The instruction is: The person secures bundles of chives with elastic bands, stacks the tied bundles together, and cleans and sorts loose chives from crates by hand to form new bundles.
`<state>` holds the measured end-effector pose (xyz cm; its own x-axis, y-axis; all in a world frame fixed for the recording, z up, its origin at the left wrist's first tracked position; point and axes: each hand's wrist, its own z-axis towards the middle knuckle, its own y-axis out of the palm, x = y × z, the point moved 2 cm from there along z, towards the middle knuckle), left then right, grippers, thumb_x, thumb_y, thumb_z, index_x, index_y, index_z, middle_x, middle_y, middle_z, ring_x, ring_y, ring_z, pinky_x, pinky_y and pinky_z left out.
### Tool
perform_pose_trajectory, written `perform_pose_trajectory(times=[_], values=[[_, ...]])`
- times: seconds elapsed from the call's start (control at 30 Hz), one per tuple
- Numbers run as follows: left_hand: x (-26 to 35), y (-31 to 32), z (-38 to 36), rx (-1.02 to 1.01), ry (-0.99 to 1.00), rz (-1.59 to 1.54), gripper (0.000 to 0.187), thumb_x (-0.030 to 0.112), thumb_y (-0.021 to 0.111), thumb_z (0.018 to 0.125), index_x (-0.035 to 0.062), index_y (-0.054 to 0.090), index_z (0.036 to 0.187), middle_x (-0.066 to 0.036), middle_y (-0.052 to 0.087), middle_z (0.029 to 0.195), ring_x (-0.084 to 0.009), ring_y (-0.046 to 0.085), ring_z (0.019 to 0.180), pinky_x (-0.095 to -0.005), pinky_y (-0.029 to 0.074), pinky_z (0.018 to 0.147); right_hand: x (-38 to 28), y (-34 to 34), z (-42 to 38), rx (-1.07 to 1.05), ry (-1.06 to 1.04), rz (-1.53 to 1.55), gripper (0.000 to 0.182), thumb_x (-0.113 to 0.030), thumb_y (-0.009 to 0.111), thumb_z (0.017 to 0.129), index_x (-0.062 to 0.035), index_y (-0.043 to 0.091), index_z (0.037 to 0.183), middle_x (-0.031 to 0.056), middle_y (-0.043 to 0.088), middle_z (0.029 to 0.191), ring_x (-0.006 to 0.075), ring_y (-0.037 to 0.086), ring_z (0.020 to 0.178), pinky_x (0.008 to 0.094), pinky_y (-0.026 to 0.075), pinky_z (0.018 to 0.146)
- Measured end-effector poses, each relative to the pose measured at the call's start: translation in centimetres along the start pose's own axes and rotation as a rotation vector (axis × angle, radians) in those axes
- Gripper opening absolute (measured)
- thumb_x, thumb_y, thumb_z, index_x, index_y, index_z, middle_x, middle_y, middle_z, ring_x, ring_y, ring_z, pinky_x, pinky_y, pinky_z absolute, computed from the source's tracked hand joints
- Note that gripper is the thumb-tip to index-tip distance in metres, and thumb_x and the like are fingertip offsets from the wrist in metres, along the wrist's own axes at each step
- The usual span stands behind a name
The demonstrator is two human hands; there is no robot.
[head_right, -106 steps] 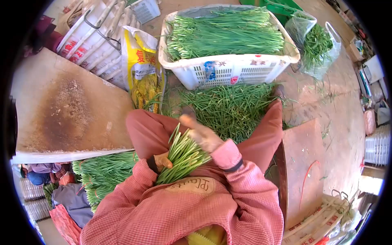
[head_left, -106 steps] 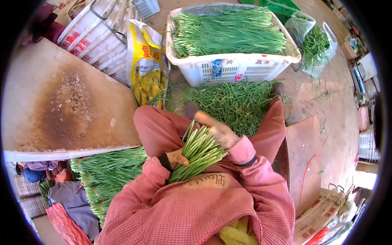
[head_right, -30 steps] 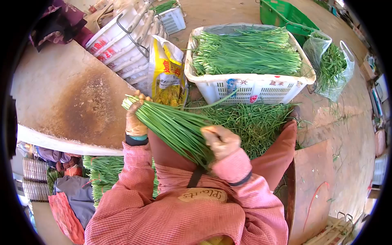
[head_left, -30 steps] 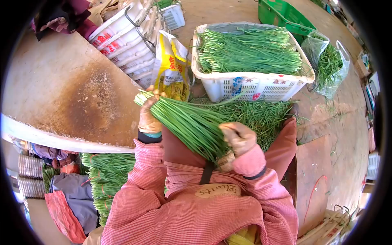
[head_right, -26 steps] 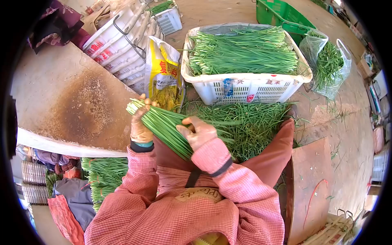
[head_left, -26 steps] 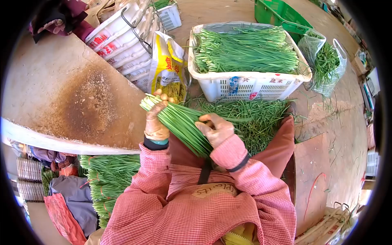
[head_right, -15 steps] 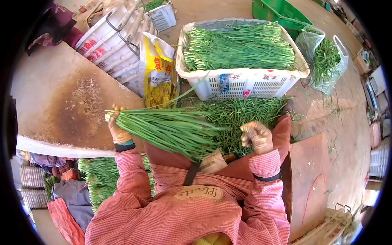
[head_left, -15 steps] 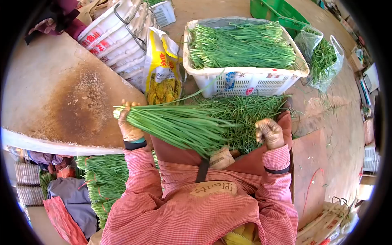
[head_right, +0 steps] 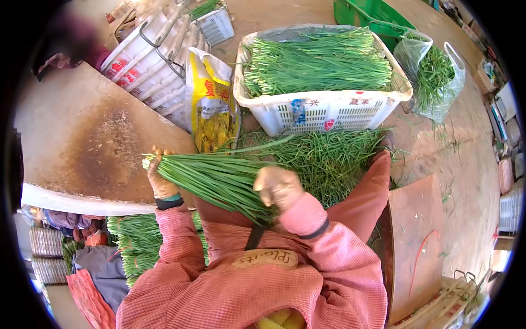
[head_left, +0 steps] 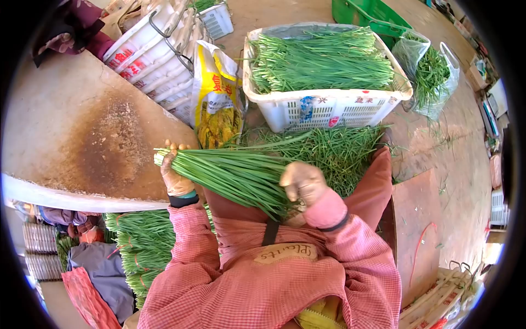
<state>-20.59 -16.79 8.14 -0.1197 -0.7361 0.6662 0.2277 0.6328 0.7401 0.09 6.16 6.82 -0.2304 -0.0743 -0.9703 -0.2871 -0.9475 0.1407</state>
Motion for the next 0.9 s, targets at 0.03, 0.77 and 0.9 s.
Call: perform_pose_trajectory(times=[0.03, 0.77, 0.9], values=[[0.5, 0.0, 0.3, -0.038, 0.014, -0.017, 0.039, 0.005, 0.062, 0.068, 0.0068, 0.047, 0.105, -0.002, 0.055, 0.084, -0.0188, 0.054, 0.081, -0.0354, 0.044, 0.081, -0.5, -0.7, -0.1, 0.028, 0.019, 0.518, 0.029, -0.033, 0.050, 0.087, -0.0082, 0.055, 0.071, 0.0021, 0.049, 0.053, 0.0115, 0.046, 0.047, 0.0246, 0.038, 0.044], [-13.6, 6.9, -16.9, -1.970, 0.766, 1.586, 0.007, 0.018, 0.055, 0.066, 0.0147, 0.058, 0.060, 0.001, 0.060, 0.071, -0.0169, 0.057, 0.081, -0.0285, 0.043, 0.077, 8.4, -6.0, -9.3, 0.398, 0.557, 0.131, 0.026, -0.026, 0.049, 0.088, -0.0049, 0.057, 0.076, 0.0005, 0.053, 0.055, 0.0089, 0.047, 0.047, 0.0206, 0.039, 0.046], [-14.1, 7.0, -16.6, -2.036, 0.633, 1.626, 0.008, 0.017, 0.055, 0.066, 0.0153, 0.062, 0.062, 0.002, 0.061, 0.067, -0.0169, 0.057, 0.080, -0.0268, 0.042, 0.075, 9.0, -6.4, -8.2, 0.096, 0.641, -0.263, 0.017, -0.015, 0.051, 0.087, -0.0001, 0.057, 0.080, 0.0039, 0.060, 0.065, 0.0083, 0.051, 0.052, 0.0213, 0.043, 0.051]])
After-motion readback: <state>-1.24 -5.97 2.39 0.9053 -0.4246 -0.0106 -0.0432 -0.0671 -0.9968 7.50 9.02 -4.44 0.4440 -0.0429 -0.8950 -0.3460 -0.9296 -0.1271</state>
